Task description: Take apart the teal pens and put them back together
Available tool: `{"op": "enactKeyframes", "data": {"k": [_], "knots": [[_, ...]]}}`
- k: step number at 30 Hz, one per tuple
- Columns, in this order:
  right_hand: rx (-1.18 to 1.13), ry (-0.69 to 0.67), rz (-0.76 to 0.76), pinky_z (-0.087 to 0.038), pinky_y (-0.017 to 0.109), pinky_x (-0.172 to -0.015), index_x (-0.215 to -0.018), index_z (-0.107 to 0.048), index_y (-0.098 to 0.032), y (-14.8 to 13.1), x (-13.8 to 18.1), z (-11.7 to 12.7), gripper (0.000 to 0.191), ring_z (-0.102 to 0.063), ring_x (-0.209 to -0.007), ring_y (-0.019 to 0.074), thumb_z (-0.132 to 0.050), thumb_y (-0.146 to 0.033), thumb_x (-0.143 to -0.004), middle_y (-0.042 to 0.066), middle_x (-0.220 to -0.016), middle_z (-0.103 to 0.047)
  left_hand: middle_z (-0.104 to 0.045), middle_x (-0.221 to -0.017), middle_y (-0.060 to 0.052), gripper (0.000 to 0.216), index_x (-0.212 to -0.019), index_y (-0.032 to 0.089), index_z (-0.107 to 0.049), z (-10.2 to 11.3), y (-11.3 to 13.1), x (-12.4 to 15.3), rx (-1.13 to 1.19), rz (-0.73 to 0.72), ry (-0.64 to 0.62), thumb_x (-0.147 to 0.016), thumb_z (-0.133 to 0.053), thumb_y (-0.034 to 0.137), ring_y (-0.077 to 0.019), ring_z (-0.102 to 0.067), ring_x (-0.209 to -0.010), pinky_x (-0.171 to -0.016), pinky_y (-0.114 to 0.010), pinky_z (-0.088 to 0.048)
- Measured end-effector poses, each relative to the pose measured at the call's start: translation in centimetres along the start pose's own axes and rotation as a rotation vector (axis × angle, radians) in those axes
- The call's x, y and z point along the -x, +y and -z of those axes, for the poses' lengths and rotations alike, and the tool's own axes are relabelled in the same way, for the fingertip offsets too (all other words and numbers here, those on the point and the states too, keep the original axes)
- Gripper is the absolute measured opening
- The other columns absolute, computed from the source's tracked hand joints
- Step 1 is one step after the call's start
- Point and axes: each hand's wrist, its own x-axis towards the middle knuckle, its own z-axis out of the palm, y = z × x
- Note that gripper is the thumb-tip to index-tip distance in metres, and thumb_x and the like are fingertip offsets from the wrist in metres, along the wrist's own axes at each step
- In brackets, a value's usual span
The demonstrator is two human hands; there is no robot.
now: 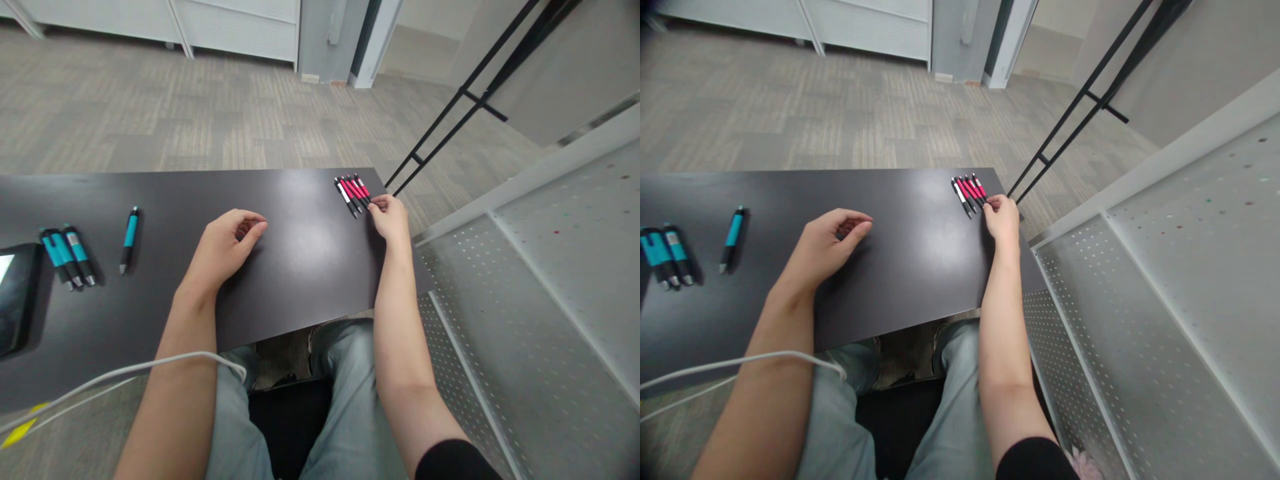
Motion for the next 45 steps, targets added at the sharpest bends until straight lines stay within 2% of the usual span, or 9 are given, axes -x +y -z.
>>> {"op": "enactKeyframes", "data": {"k": [5,14,18,22,30,35,38,45], "knots": [[0.001,0.012,0.006,-0.062,0.054,-0.112,-0.094,-0.074,-0.032,-0.3,0.2,-0.4,0.008,-0.077,-0.105,0.0336,-0.067,-0.032,-0.098,0.01,-0.108,-0.085,-0.086,-0.112,-0.008,0.025,-0.112,0.029,-0.084,0.0,0.0,0.0,-0.014,0.005,-0.004,-0.107,-0.07,0.05,-0.0322,-0.081,-0.102,-0.098,-0.048,-0.066],[0.019,0.009,0.003,-0.061,0.049,-0.107,-0.1,-0.075,-0.027,-1.2,0.7,-0.5,0.009,-0.077,-0.103,0.0332,-0.067,-0.027,-0.096,0.009,-0.103,-0.082,-0.086,-0.112,-0.007,0.026,-0.113,0.031,-0.082,0.0,0.1,0.0,-0.027,0.04,-0.023,-0.107,-0.069,0.053,-0.0317,-0.081,-0.104,-0.101,-0.048,-0.066],[0.02,0.044,-0.005,-0.061,0.054,-0.113,-0.117,-0.076,-0.025,-1.0,0.3,-0.8,0.023,-0.075,-0.108,0.0343,-0.066,-0.028,-0.097,0.012,-0.111,-0.081,-0.086,-0.114,-0.008,0.026,-0.112,0.031,-0.082,0.1,0.2,0.0,-0.013,0.046,-0.033,-0.107,-0.07,0.054,-0.033,-0.081,-0.105,-0.102,-0.05,-0.066],[0.024,0.083,0.01,-0.059,0.059,-0.12,-0.115,-0.08,-0.023,-0.3,-0.1,-1.2,0.024,-0.076,-0.116,0.037,-0.064,-0.03,-0.099,0.018,-0.124,-0.08,-0.086,-0.114,-0.008,0.026,-0.111,0.032,-0.083,0.1,0.2,0.0,-0.006,0.049,-0.028,-0.106,-0.071,0.054,-0.0328,-0.081,-0.105,-0.103,-0.049,-0.066],[-0.061,0.018,0.025,-0.064,0.056,-0.113,-0.123,-0.083,-0.023,0.4,-0.1,-1.3,0.034,-0.079,-0.105,0.0333,-0.062,-0.028,-0.097,0.012,-0.113,-0.086,-0.085,-0.111,-0.009,0.026,-0.11,0.031,-0.084,0.1,0.3,0.0,-0.028,0.029,-0.027,-0.107,-0.07,0.052,-0.0332,-0.081,-0.103,-0.099,-0.049,-0.067],[-0.077,0.021,0.012,-0.063,0.055,-0.116,-0.119,-0.083,-0.021,0.4,-0.3,-1.3,0.032,-0.082,-0.112,0.0344,-0.062,-0.025,-0.095,0.015,-0.119,-0.088,-0.086,-0.114,-0.009,0.027,-0.113,0.03,-0.083,0.1,0.2,0.0,-0.022,0.029,-0.031,-0.108,-0.069,0.052,-0.0325,-0.08,-0.103,-0.1,-0.049,-0.066],[-0.061,0.009,0.019,-0.063,0.057,-0.118,-0.112,-0.083,-0.024,0.5,-0.5,-1.4,0.027,-0.082,-0.116,0.0363,-0.062,-0.03,-0.098,0.015,-0.121,-0.088,-0.086,-0.113,-0.009,0.027,-0.112,0.03,-0.083,0.1,0.2,0.0,-0.024,0.032,-0.035,-0.107,-0.069,0.053,-0.033,-0.08,-0.104,-0.099,-0.049,-0.066],[-0.046,-0.013,0.04,-0.064,0.056,-0.113,-0.11,-0.082,-0.025,0.3,-0.3,-1.3,0.024,-0.082,-0.111,0.0362,-0.063,-0.034,-0.098,0.015,-0.116,-0.088,-0.087,-0.115,-0.009,0.029,-0.112,0.031,-0.083,0.1,0.3,0.0,-0.028,0.045,-0.044,-0.106,-0.068,0.055,-0.0339,-0.08,-0.105,-0.101,-0.051,-0.066]]}}
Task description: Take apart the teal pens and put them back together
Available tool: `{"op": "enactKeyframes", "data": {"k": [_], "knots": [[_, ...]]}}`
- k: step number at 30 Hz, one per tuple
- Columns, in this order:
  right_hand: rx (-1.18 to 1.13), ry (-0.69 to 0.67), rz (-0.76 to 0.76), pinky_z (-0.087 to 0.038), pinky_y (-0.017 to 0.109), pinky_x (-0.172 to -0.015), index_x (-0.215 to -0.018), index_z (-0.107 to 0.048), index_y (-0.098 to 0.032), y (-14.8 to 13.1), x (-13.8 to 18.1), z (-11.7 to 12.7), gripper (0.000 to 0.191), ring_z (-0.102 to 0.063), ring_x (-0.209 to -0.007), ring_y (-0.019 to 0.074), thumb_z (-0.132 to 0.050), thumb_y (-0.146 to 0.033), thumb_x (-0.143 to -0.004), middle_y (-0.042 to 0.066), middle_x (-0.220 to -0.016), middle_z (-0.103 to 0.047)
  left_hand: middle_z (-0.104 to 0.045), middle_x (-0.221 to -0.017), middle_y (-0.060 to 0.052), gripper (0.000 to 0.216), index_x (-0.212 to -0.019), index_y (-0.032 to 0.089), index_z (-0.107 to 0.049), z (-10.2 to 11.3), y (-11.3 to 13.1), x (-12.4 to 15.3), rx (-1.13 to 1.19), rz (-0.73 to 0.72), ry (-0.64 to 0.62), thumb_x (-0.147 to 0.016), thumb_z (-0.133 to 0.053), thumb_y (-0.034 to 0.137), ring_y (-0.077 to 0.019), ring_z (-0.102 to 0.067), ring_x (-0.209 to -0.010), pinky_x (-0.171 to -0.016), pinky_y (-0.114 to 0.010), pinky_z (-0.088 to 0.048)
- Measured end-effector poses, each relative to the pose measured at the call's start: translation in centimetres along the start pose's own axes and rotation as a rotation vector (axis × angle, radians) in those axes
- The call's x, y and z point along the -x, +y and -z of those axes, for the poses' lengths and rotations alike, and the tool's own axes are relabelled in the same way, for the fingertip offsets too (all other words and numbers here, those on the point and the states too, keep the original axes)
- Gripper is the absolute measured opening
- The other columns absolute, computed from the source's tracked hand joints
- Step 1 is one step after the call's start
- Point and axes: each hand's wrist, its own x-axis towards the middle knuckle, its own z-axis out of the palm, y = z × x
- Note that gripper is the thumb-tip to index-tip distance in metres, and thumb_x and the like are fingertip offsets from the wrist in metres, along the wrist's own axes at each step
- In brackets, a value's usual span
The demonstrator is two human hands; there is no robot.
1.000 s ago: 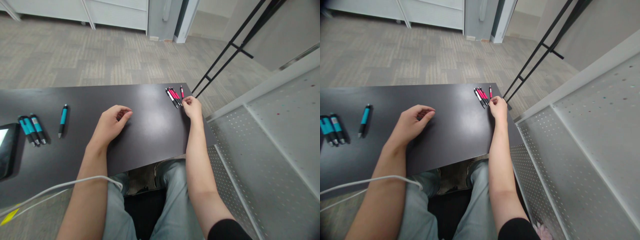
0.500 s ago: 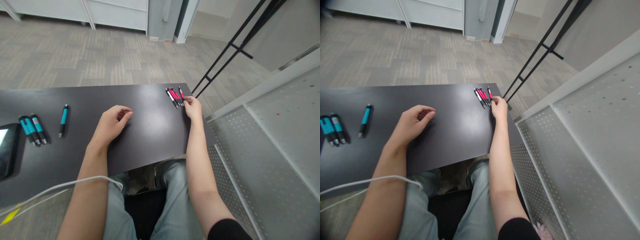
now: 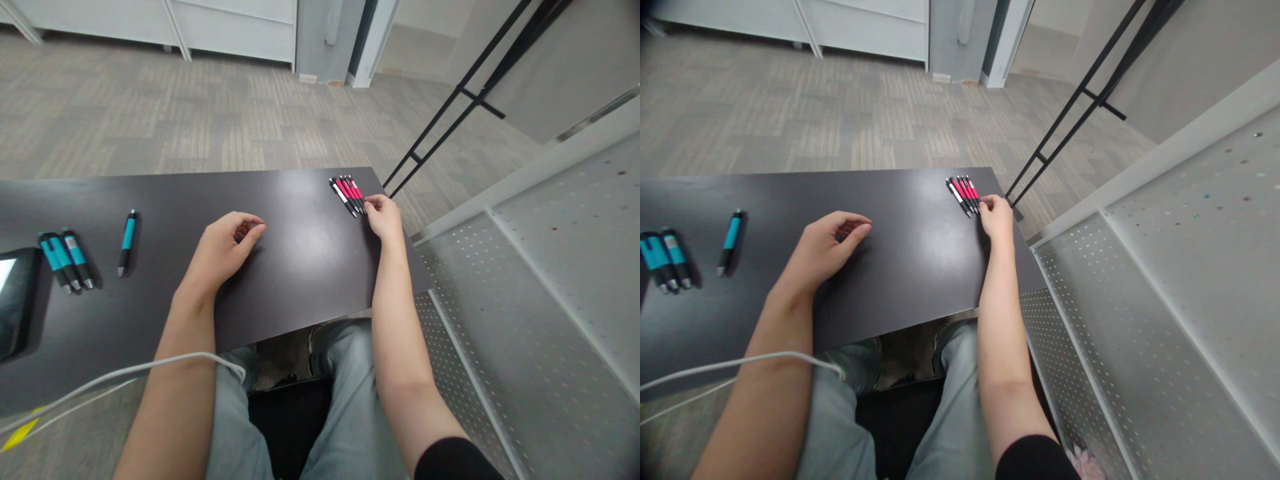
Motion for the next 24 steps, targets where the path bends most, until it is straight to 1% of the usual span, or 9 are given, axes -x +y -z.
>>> {"op": "enactKeyframes", "data": {"k": [5,8,11,14,16,20,22,24], "knots": [[0.022,-0.011,-0.005,-0.066,0.056,-0.105,-0.109,-0.081,-0.028,-0.3,0.2,0.2,0.022,-0.081,-0.101,0.0369,-0.067,-0.039,-0.096,0.012,-0.105,-0.087,-0.086,-0.114,-0.008,0.027,-0.112,0.032,-0.083,-0.1,0.0,0.1,0.001,0.001,0.007,-0.107,-0.069,0.055,-0.0329,-0.08,-0.104,-0.101,-0.049,-0.066],[0.031,-0.022,-0.001,-0.066,0.056,-0.103,-0.109,-0.081,-0.03,-0.2,0.2,0.2,0.022,-0.079,-0.1,0.0369,-0.067,-0.042,-0.098,0.011,-0.103,-0.086,-0.086,-0.114,-0.008,0.025,-0.112,0.032,-0.082,-0.1,-0.1,0.1,0.005,-0.01,0.009,-0.108,-0.07,0.054,-0.0323,-0.08,-0.104,-0.101,-0.047,-0.066],[0.032,-0.014,-0.002,-0.065,0.055,-0.106,-0.115,-0.082,-0.028,-0.2,0.2,0.1,0.027,-0.078,-0.102,0.0358,-0.067,-0.045,-0.1,0.011,-0.105,-0.084,-0.086,-0.114,-0.007,0.025,-0.113,0.033,-0.082,0.0,-0.1,0.1,0.004,-0.005,0.001,-0.108,-0.07,0.054,-0.033,-0.08,-0.105,-0.101,-0.047,-0.066],[0.039,0.038,0.044,-0.063,0.054,-0.113,-0.126,-0.084,-0.025,-0.6,0.5,0.0,0.035,-0.075,-0.111,0.0341,-0.07,-0.043,-0.099,0.013,-0.115,-0.08,-0.087,-0.114,-0.007,0.025,-0.114,0.033,-0.081,-0.1,-0.1,0.1,-0.002,0.008,-0.004,-0.108,-0.07,0.055,-0.0336,-0.08,-0.106,-0.101,-0.048,-0.066],[0.059,0.051,0.108,-0.06,0.055,-0.12,-0.131,-0.087,-0.027,-1.2,0.8,-0.1,0.037,-0.073,-0.121,0.0347,-0.075,-0.041,-0.098,0.015,-0.126,-0.076,-0.087,-0.115,-0.007,0.026,-0.114,0.033,-0.081,-0.1,-0.2,0.1,-0.006,0.008,-0.003,-0.108,-0.07,0.055,-0.0333,-0.08,-0.107,-0.101,-0.048,-0.066],[0.145,-0.023,0.221,-0.044,0.069,-0.137,-0.127,-0.092,-0.035,-2.3,1.4,-0.3,0.03,-0.061,-0.142,0.041,-0.081,-0.04,-0.099,0.014,-0.141,-0.067,-0.086,-0.113,-0.007,0.026,-0.113,0.033,-0.083,-0.1,-0.3,0.1,-0.007,-0.001,0.004,-0.108,-0.07,0.055,-0.032,-0.081,-0.104,-0.1,-0.046,-0.066],[0.172,-0.066,0.242,-0.038,0.073,-0.14,-0.124,-0.094,-0.037,-2.7,1.6,-0.5,0.027,-0.055,-0.148,0.0441,-0.079,-0.038,-0.102,0.014,-0.148,-0.062,-0.086,-0.112,-0.007,0.026,-0.113,0.032,-0.083,-0.1,-0.3,0.1,-0.001,0.0,0.01,-0.108,-0.07,0.055,-0.0319,-0.081,-0.104,-0.1,-0.046,-0.066],[0.182,-0.095,0.247,-0.038,0.075,-0.139,-0.124,-0.095,-0.036,-2.8,1.8,-0.9,0.029,-0.051,-0.151,0.046,-0.074,-0.036,-0.105,0.015,-0.152,-0.059,-0.086,-0.113,-0.007,0.026,-0.113,0.033,-0.083,-0.1,-0.2,0.1,0.002,0.007,0.009,-0.108,-0.07,0.055,-0.0323,-0.081,-0.105,-0.1,-0.047,-0.066]]}}
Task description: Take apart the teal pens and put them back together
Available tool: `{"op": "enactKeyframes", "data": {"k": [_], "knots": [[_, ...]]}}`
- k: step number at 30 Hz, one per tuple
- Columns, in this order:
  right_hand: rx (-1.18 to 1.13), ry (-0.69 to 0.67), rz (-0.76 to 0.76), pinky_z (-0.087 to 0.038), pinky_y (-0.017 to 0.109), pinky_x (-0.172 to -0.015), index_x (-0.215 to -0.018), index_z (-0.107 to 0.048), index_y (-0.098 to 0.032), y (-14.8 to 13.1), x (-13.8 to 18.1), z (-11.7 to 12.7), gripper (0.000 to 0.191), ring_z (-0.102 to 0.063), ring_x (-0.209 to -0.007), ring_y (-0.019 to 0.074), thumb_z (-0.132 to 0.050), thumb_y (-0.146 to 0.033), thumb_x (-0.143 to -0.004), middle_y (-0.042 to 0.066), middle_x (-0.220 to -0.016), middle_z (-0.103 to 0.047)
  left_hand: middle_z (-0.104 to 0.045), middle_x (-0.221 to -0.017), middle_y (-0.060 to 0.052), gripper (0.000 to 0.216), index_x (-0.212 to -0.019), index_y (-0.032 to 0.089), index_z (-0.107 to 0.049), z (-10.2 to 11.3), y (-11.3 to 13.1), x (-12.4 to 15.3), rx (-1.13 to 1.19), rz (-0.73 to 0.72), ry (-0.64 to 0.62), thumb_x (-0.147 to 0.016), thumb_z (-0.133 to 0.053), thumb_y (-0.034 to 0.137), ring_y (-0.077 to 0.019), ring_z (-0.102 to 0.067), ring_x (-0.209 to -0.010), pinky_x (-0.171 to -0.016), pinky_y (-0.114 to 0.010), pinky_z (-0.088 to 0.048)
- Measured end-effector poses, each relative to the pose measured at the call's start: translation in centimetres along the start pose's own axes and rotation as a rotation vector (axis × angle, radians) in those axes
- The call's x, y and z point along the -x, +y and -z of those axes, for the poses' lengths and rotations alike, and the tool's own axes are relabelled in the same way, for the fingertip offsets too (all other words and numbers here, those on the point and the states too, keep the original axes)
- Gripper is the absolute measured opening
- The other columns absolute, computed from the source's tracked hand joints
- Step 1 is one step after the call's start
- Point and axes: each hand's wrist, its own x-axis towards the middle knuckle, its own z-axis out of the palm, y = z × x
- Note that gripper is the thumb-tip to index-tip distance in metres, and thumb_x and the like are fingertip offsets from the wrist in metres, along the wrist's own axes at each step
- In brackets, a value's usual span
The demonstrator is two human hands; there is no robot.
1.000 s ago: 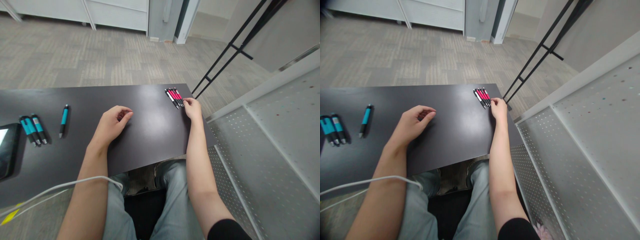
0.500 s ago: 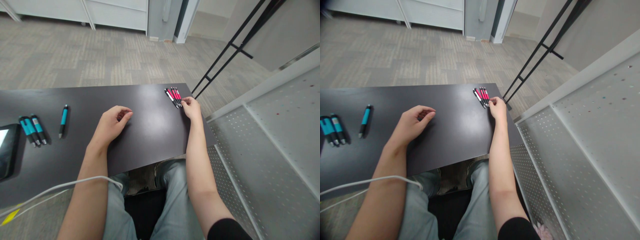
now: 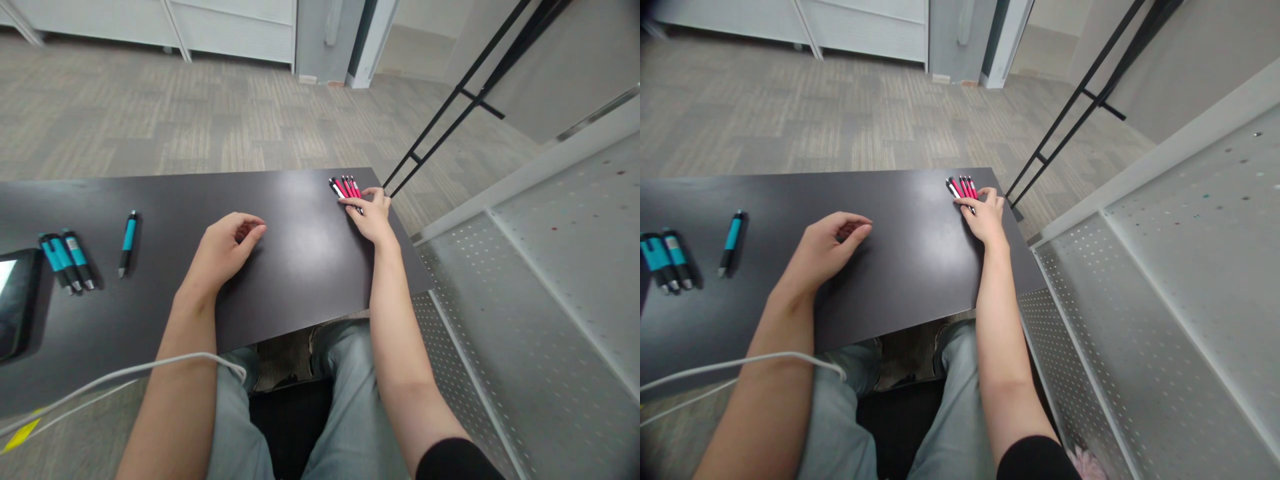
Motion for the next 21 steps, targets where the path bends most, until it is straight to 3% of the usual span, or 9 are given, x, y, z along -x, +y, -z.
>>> {"op": "enactKeyframes", "data": {"k": [12,21], "knots": [[0.002,-0.03,-0.03,-0.043,0.081,-0.135,-0.135,-0.093,-0.036,-0.45,-0.08,-0.55,0.036,-0.052,-0.148,0.0493,-0.072,-0.036,-0.105,0.017,-0.152,-0.06,-0.086,-0.111,-0.007,0.025,-0.111,0.033,-0.082,0.12,0.3,-0.1,0.014,0.006,-0.008,-0.106,-0.07,0.054,-0.0327,-0.08,-0.104,-0.099,-0.047,-0.065],[0.137,-0.105,-0.036,-0.047,0.079,-0.134,-0.152,-0.087,-0.038,-0.69,-0.15,-0.02,0.045,-0.053,-0.158,0.0527,-0.068,-0.046,-0.112,0.016,-0.175,-0.06,-0.086,-0.11,-0.008,0.026,-0.109,0.032,-0.083,-0.11,-0.07,-0.12,0.06,-0.025,0.007,-0.107,-0.072,0.055,-0.0345,-0.08,-0.101,-0.094,-0.049,-0.063]]}}
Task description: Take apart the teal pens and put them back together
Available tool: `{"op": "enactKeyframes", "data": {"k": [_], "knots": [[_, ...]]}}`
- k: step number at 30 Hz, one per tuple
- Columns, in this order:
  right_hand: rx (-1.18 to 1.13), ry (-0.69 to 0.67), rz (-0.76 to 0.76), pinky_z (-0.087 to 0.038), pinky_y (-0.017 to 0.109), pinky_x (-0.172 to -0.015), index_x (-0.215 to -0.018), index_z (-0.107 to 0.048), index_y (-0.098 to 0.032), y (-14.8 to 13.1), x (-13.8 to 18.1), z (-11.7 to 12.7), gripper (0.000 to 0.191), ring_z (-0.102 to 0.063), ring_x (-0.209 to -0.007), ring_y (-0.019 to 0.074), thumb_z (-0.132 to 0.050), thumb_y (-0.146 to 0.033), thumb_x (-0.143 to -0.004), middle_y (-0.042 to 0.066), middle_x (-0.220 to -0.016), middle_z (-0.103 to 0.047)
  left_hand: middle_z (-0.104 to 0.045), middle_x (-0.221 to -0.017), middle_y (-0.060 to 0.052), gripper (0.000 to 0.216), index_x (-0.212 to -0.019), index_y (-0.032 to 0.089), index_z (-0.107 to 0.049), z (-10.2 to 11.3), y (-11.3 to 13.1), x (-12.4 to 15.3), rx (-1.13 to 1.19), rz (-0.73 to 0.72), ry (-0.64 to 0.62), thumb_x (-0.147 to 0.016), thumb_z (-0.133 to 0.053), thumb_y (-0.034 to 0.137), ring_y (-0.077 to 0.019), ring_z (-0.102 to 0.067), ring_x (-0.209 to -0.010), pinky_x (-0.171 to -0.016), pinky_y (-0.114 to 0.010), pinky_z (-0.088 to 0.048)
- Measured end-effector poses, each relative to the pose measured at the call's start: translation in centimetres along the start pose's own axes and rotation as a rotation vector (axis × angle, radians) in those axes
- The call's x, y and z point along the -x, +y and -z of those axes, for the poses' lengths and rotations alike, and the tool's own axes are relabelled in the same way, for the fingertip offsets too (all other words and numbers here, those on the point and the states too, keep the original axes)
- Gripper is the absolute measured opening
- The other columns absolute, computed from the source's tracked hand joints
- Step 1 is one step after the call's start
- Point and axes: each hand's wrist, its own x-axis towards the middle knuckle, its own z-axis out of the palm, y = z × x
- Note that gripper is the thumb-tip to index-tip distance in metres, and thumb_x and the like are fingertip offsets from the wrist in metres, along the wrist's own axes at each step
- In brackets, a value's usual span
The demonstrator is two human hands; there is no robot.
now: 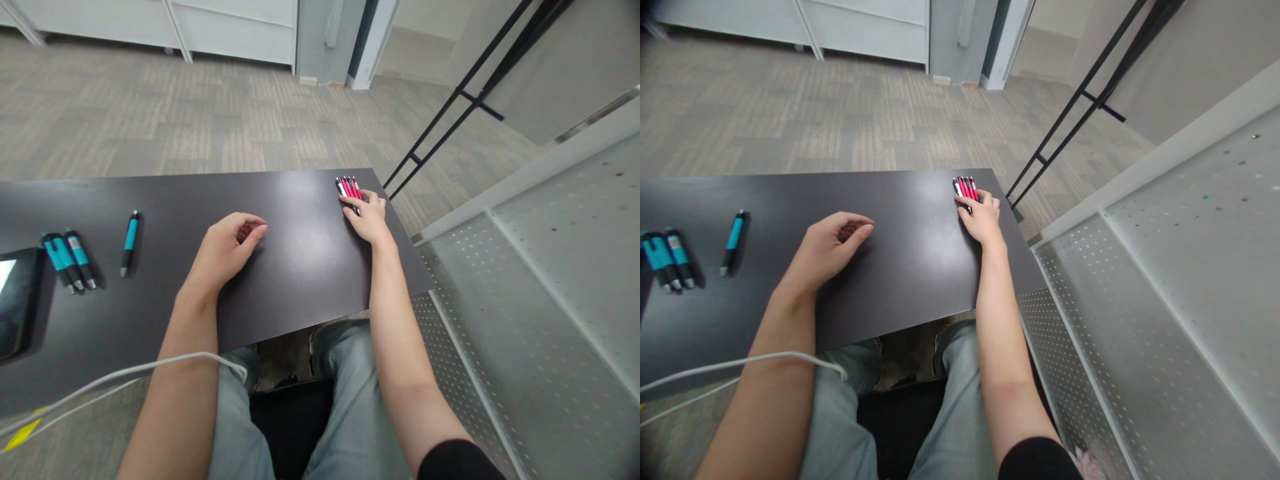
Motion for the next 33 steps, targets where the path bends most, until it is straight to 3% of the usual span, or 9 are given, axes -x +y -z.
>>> {"op": "enactKeyframes", "data": {"k": [12,20,27,33], "knots": [[-0.027,0.001,-0.02,-0.045,0.078,-0.134,-0.153,-0.086,-0.039,-0.3,0.2,0.2,0.047,-0.051,-0.159,0.0524,-0.069,-0.043,-0.109,0.014,-0.175,-0.061,-0.086,-0.102,-0.007,0.024,-0.104,0.033,-0.086,-0.6,-1.1,-0.1,0.046,-0.059,0.068,-0.104,-0.078,0.055,-0.0333,-0.079,-0.092,-0.085,-0.046,-0.061],[-0.138,0.189,-0.04,-0.045,0.071,-0.133,-0.157,-0.079,-0.036,1.1,-0.4,-0.2,0.049,-0.059,-0.15,0.0437,-0.069,-0.043,-0.109,0.015,-0.162,-0.07,-0.086,-0.102,-0.008,0.022,-0.104,0.033,-0.088,-0.6,-1.4,-0.2,0.023,-0.064,0.084,-0.103,-0.078,0.053,-0.033,-0.079,-0.092,-0.083,-0.045,-0.062],[-0.266,0.383,-0.087,-0.054,0.061,-0.123,-0.134,-0.083,-0.03,1.9,-0.9,0.0,0.037,-0.07,-0.132,0.0348,-0.058,-0.028,-0.107,0.013,-0.141,-0.078,-0.087,-0.102,-0.008,0.022,-0.104,0.033,-0.087,-0.5,-1.7,-0.3,0.016,-0.051,0.074,-0.102,-0.078,0.054,-0.0337,-0.079,-0.093,-0.085,-0.047,-0.062],[-0.455,0.38,0.059,-0.062,0.048,-0.101,-0.113,-0.081,-0.027,-2.1,0.5,1.8,0.021,-0.075,-0.102,0.0276,-0.065,-0.03,-0.101,0.01,-0.115,-0.083,-0.084,-0.101,-0.009,0.018,-0.104,0.032,-0.086,-1.3,-2.1,-0.6,0.007,-0.102,0.118,-0.104,-0.077,0.048,-0.0325,-0.078,-0.092,-0.086,-0.048,-0.061]]}}
